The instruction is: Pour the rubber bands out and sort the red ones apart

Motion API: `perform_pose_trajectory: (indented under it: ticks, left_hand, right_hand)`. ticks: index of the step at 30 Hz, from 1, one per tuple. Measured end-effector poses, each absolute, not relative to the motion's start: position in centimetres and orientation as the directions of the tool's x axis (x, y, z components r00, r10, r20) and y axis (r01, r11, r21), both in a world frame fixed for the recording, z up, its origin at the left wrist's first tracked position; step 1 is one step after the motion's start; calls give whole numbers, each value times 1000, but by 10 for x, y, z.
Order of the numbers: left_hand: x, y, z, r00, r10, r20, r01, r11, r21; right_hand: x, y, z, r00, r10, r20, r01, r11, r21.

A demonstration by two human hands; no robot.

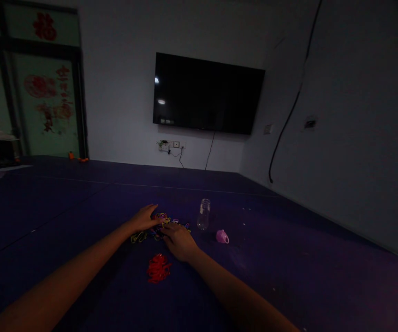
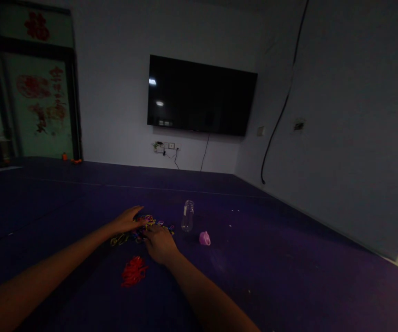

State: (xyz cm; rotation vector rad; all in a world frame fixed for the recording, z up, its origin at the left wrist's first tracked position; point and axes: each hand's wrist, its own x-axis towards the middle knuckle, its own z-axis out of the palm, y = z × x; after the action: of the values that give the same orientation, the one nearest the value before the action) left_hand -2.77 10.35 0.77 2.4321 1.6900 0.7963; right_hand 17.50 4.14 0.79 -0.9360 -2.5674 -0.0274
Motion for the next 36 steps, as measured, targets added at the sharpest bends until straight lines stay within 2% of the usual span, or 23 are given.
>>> perform_pose_trajectory:
  ticks: [5, 9, 19, 24, 30, 36]
  left_hand:
    - [-10, 123, 6, 305, 905, 297, 835, -404, 373]
    - [-9, 122, 4, 348, 890, 296, 806, -444, 390]
    - [11, 117, 7, 461, 819, 341, 782, -557, 280]
    - [20, 109, 7, 431, 832, 349, 807, -529, 263]
    - [20, 99, 13, 346, 859, 378, 832, -467, 300]
    - [17, 81, 18, 331, 852, 406, 761, -496, 419]
  right_hand:
    - [175, 41, 7, -689, 620, 376, 629, 769, -114]
    - [174, 41, 7, -686, 624, 373, 635, 765, -112]
    - [172, 44, 5, -676, 640, 364, 649, 752, -116]
    - [172, 43, 6, -681, 634, 367, 647, 755, -105]
    - [171, 41, 7, -675, 639, 368, 653, 750, -104]
    - [170, 40, 9, -660, 663, 353, 684, 725, -82]
